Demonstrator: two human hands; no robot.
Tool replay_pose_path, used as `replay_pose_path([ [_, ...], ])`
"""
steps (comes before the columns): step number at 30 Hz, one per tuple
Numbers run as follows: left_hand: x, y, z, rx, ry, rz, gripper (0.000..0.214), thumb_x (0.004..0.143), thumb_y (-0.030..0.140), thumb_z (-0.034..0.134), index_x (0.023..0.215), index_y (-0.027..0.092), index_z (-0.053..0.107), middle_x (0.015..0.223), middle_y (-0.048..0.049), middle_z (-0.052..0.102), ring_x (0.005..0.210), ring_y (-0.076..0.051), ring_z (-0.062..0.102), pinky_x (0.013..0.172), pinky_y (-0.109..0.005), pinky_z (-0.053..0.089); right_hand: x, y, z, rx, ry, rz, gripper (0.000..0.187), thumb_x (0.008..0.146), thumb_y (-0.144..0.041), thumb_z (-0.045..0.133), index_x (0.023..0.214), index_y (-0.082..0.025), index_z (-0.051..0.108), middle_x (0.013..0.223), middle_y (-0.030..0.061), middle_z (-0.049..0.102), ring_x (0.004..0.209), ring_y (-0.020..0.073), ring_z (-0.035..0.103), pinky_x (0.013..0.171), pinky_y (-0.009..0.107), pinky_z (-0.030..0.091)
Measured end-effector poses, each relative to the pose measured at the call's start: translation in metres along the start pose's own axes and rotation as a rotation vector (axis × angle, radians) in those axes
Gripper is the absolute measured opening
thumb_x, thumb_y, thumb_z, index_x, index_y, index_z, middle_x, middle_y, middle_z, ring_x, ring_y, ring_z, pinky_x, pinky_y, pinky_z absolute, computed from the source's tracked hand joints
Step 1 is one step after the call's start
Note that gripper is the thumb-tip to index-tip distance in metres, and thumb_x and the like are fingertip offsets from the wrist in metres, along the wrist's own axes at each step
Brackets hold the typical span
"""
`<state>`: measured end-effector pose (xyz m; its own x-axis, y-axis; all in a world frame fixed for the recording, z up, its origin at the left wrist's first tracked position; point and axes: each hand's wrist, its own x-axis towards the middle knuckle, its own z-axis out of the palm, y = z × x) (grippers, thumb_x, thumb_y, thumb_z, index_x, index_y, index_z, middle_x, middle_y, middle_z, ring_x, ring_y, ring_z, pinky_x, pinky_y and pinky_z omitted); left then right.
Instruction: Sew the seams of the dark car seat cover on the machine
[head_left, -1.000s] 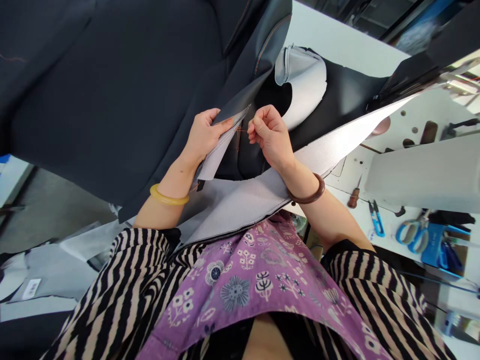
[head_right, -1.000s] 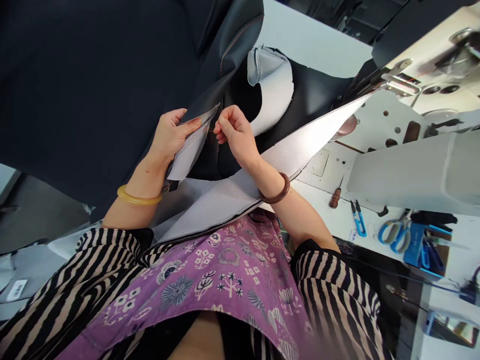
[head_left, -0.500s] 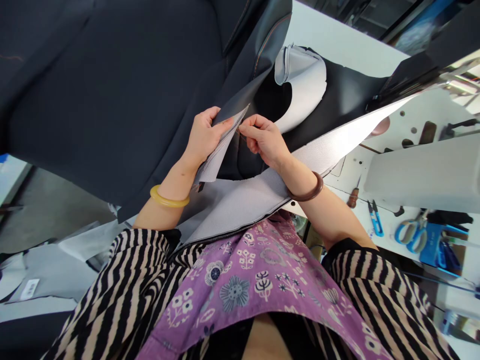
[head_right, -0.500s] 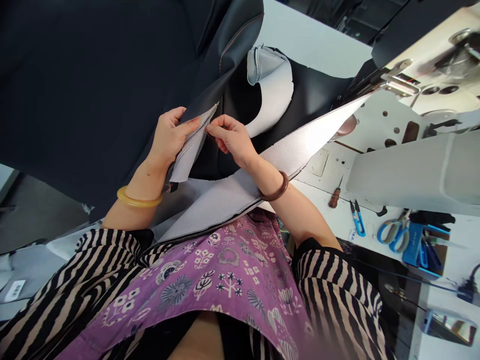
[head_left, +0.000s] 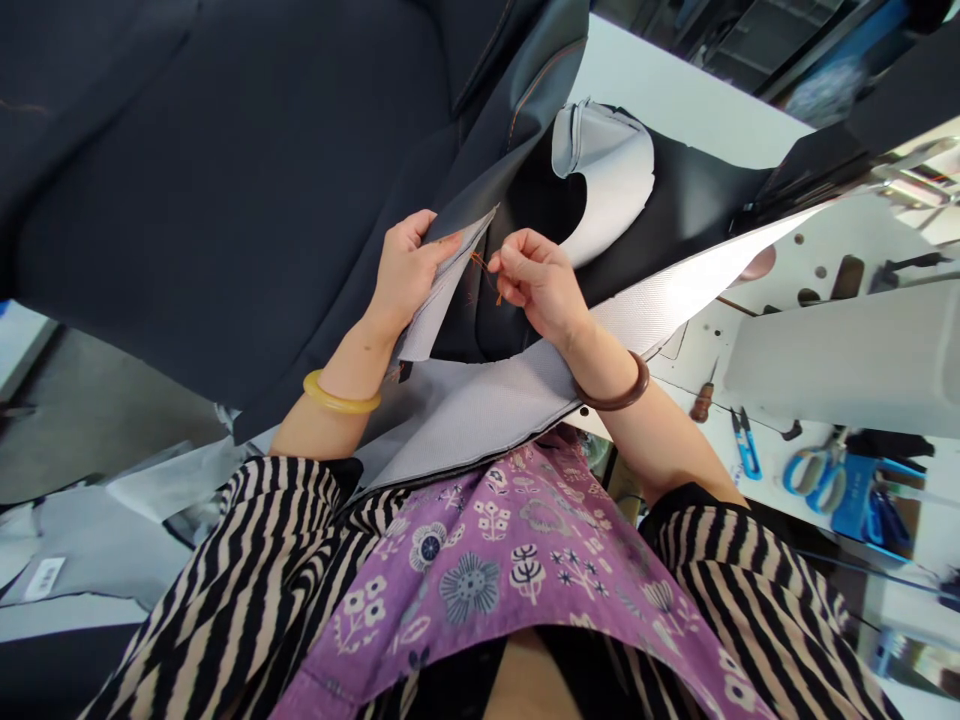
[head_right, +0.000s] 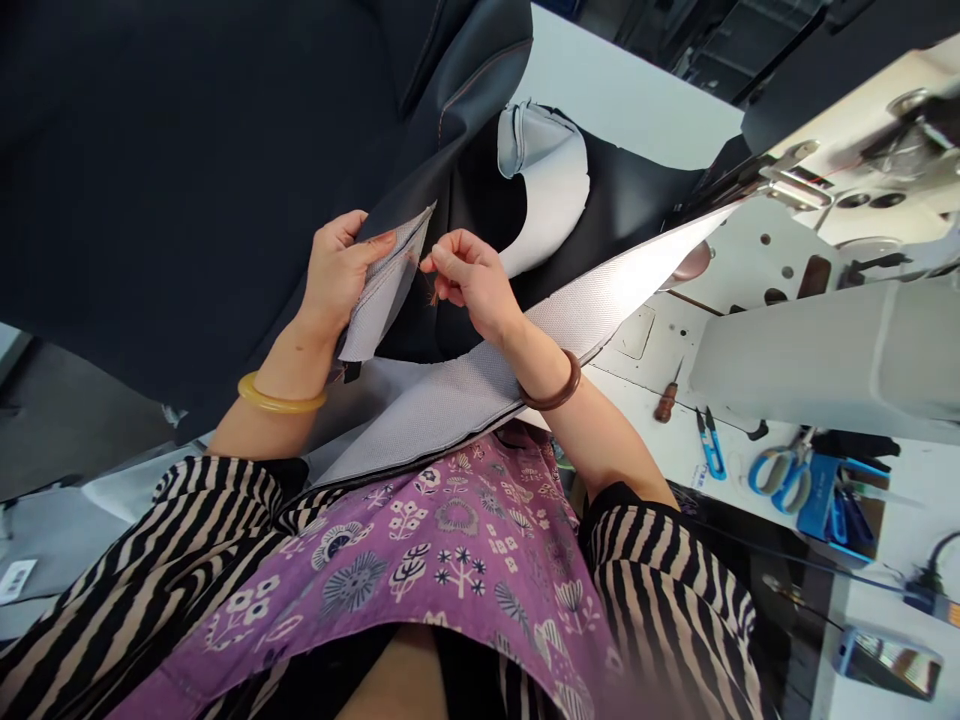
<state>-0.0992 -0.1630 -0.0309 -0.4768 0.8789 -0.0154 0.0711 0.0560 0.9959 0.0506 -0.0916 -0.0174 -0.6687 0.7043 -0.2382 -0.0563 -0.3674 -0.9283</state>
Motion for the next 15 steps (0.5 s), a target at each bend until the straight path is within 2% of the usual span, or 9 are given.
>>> replay_pose_path([
  [5, 0.0, -0.008, 0.003, 0.036, 0.022, 0.007, 0.034, 0.083, 0.035, 0.073, 0.067, 0.022, 0.045, 0.067, 0.0029, 0.045, 0.073, -0.011, 0.045, 0.066, -0.029, 0.039, 0.003, 0.008, 0.0, -0.108, -0.047, 0.046, 0.033, 0.09, -0.023, 0.066, 0.073, -0.02, 0.037, 0.065, -0.0068, 0.051, 0.045, 0.0013, 0.034, 0.04, 0.015, 0.022],
  [10, 0.004, -0.009, 0.002, 0.053, 0.061, 0.047, 0.029, 0.083, 0.025, 0.071, 0.066, 0.021, 0.047, 0.064, 0.0043, 0.045, 0.064, -0.009, 0.041, 0.06, -0.028, 0.034, 0.004, 0.011, -0.002, -0.107, -0.03, 0.041, 0.026, 0.09, -0.019, 0.061, 0.075, -0.02, 0.04, 0.068, -0.006, 0.053, 0.045, 0.0016, 0.039, 0.04, 0.014, 0.026],
  [13, -0.002, 0.001, 0.001, 0.217, 0.044, 0.125, 0.023, 0.085, 0.024, 0.068, 0.069, 0.021, 0.051, 0.065, 0.0034, 0.05, 0.063, -0.011, 0.047, 0.061, -0.029, 0.036, 0.005, 0.01, 0.0, -0.051, 0.033, 0.066, 0.018, 0.086, -0.024, 0.063, 0.086, -0.021, 0.045, 0.079, -0.0057, 0.057, 0.053, 0.0035, 0.052, 0.042, 0.014, 0.033],
  [15, -0.014, 0.012, 0.004, 0.409, 0.016, 0.18, 0.016, 0.086, 0.024, 0.067, 0.074, 0.021, 0.055, 0.066, 0.0021, 0.054, 0.067, -0.015, 0.055, 0.065, -0.029, 0.04, 0.005, 0.011, 0.003, -0.039, 0.005, 0.149, 0.014, 0.085, -0.022, 0.059, 0.093, -0.022, 0.048, 0.079, -0.006, 0.057, 0.058, 0.0055, 0.058, 0.047, 0.015, 0.042],
])
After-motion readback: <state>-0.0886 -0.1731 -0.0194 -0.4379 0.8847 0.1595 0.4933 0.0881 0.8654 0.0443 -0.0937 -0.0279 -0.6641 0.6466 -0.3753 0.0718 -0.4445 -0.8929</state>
